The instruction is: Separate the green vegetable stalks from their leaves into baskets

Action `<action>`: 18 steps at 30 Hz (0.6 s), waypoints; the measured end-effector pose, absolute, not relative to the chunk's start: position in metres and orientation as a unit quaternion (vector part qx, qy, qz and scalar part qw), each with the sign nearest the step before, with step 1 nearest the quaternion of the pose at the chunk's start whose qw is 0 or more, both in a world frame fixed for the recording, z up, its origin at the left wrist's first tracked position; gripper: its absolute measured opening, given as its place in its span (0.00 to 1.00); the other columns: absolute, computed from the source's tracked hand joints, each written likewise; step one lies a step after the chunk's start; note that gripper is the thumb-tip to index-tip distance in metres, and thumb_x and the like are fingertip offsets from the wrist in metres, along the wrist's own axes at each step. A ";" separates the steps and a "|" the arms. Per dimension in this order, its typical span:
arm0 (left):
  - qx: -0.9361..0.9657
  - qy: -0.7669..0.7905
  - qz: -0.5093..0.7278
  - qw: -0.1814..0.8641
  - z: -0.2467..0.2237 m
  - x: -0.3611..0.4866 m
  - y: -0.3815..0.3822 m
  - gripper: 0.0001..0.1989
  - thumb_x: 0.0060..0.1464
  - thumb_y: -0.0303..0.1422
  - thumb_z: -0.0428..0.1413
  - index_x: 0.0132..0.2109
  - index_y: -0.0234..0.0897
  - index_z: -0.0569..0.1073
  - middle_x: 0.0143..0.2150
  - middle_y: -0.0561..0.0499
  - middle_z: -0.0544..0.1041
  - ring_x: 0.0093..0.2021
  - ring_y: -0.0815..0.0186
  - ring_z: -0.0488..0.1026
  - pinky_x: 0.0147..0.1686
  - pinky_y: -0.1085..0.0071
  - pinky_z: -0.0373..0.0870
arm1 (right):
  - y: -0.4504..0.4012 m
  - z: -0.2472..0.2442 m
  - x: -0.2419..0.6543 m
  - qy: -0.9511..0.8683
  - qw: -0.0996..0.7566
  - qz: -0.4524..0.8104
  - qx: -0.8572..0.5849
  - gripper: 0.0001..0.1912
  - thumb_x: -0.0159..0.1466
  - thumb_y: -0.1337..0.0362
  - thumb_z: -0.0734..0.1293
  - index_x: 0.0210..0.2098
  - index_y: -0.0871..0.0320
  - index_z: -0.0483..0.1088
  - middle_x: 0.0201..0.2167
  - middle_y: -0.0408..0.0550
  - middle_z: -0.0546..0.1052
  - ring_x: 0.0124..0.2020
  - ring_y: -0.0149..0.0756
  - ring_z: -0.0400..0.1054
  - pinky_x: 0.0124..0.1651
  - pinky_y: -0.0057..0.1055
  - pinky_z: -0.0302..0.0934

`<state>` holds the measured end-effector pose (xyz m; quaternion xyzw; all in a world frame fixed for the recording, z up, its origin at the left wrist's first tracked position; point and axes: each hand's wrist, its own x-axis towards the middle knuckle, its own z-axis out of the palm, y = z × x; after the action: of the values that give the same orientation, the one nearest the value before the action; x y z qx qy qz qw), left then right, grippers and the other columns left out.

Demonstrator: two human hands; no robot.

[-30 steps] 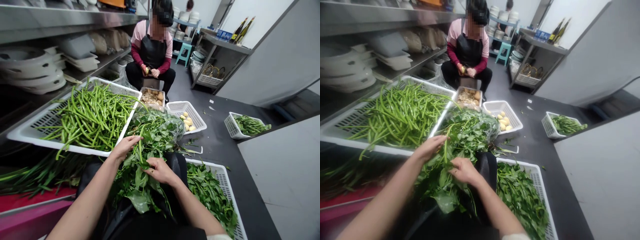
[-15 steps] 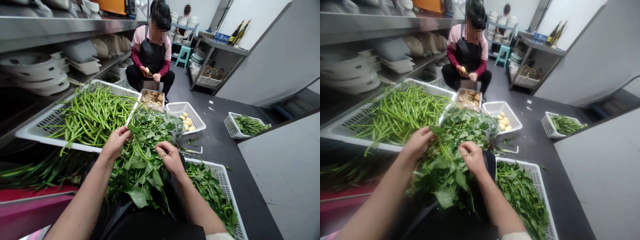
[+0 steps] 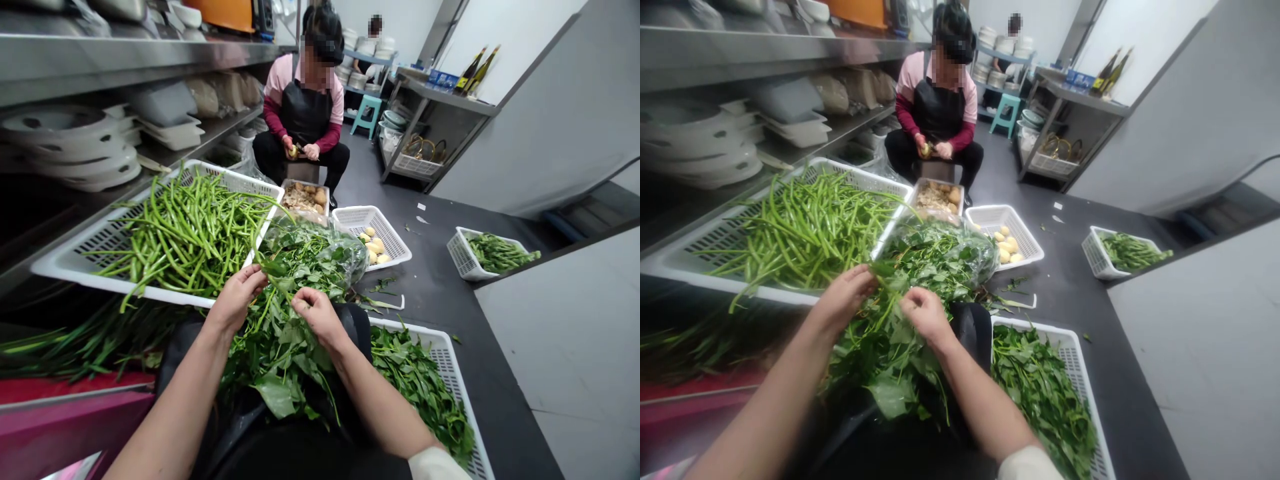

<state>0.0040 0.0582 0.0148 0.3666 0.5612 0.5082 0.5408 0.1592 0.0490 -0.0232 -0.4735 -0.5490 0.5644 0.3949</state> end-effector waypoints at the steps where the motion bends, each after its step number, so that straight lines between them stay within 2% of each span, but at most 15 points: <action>1: 0.376 0.571 0.505 0.526 0.013 0.007 0.056 0.14 0.32 0.41 0.61 0.26 0.37 0.70 0.25 0.55 0.72 0.27 0.68 0.65 0.29 0.73 0.60 | 0.053 -0.030 0.158 -0.474 0.416 0.596 -0.497 0.07 0.49 0.63 0.63 0.19 0.58 0.61 0.16 0.37 0.59 0.19 0.25 0.52 0.24 0.24 0.49; 4: 0.415 0.602 0.483 0.481 0.006 0.013 0.048 0.18 0.33 0.46 0.60 0.29 0.36 0.72 0.29 0.50 0.75 0.35 0.62 0.69 0.36 0.69 0.63 | 0.066 -0.050 0.160 -0.301 0.448 0.645 -0.541 0.09 0.47 0.61 0.62 0.17 0.56 0.55 0.14 0.36 0.56 0.17 0.24 0.48 0.20 0.23 0.46; 8: 0.435 0.624 0.467 0.452 0.005 0.012 0.042 0.22 0.35 0.51 0.57 0.28 0.36 0.72 0.28 0.51 0.75 0.35 0.60 0.68 0.36 0.69 0.63 | 0.070 -0.057 0.173 -0.277 0.467 0.630 -0.555 0.12 0.47 0.58 0.62 0.19 0.56 0.55 0.16 0.37 0.58 0.17 0.25 0.49 0.19 0.23 0.45; 11: 0.433 0.614 0.460 0.474 0.011 0.008 0.042 0.22 0.34 0.50 0.59 0.29 0.36 0.73 0.28 0.52 0.74 0.34 0.62 0.68 0.35 0.70 0.64 | 0.062 -0.040 0.182 -0.400 0.449 0.605 -0.521 0.11 0.49 0.56 0.64 0.22 0.58 0.62 0.19 0.38 0.62 0.20 0.26 0.54 0.24 0.24 0.49; 14: 0.443 0.596 0.437 0.507 0.015 0.009 0.042 0.19 0.36 0.49 0.59 0.26 0.36 0.71 0.24 0.54 0.71 0.29 0.65 0.67 0.31 0.71 0.63 | 0.054 -0.020 0.182 -0.609 0.356 0.553 -0.443 0.11 0.52 0.57 0.64 0.25 0.59 0.68 0.22 0.40 0.67 0.25 0.28 0.58 0.31 0.26 0.52; 16: 0.458 0.587 0.427 0.513 0.013 0.012 0.041 0.18 0.38 0.48 0.58 0.24 0.36 0.69 0.22 0.55 0.69 0.27 0.67 0.65 0.30 0.71 0.63 | 0.052 -0.014 0.177 -0.671 0.315 0.531 -0.410 0.11 0.53 0.57 0.63 0.23 0.60 0.69 0.21 0.40 0.66 0.26 0.28 0.58 0.32 0.26 0.51; 18: 0.466 0.582 0.425 0.514 0.009 0.017 0.039 0.18 0.38 0.48 0.57 0.24 0.36 0.68 0.22 0.55 0.69 0.27 0.67 0.65 0.30 0.71 0.63 | 0.050 -0.017 0.170 -0.653 0.335 0.532 -0.421 0.12 0.52 0.57 0.63 0.19 0.60 0.66 0.18 0.39 0.63 0.23 0.27 0.55 0.29 0.26 0.49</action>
<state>0.0165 0.0391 0.0087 0.4656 0.5824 0.4246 0.5136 0.1702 0.0503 -0.0167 -0.4212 -0.6532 0.5325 0.3352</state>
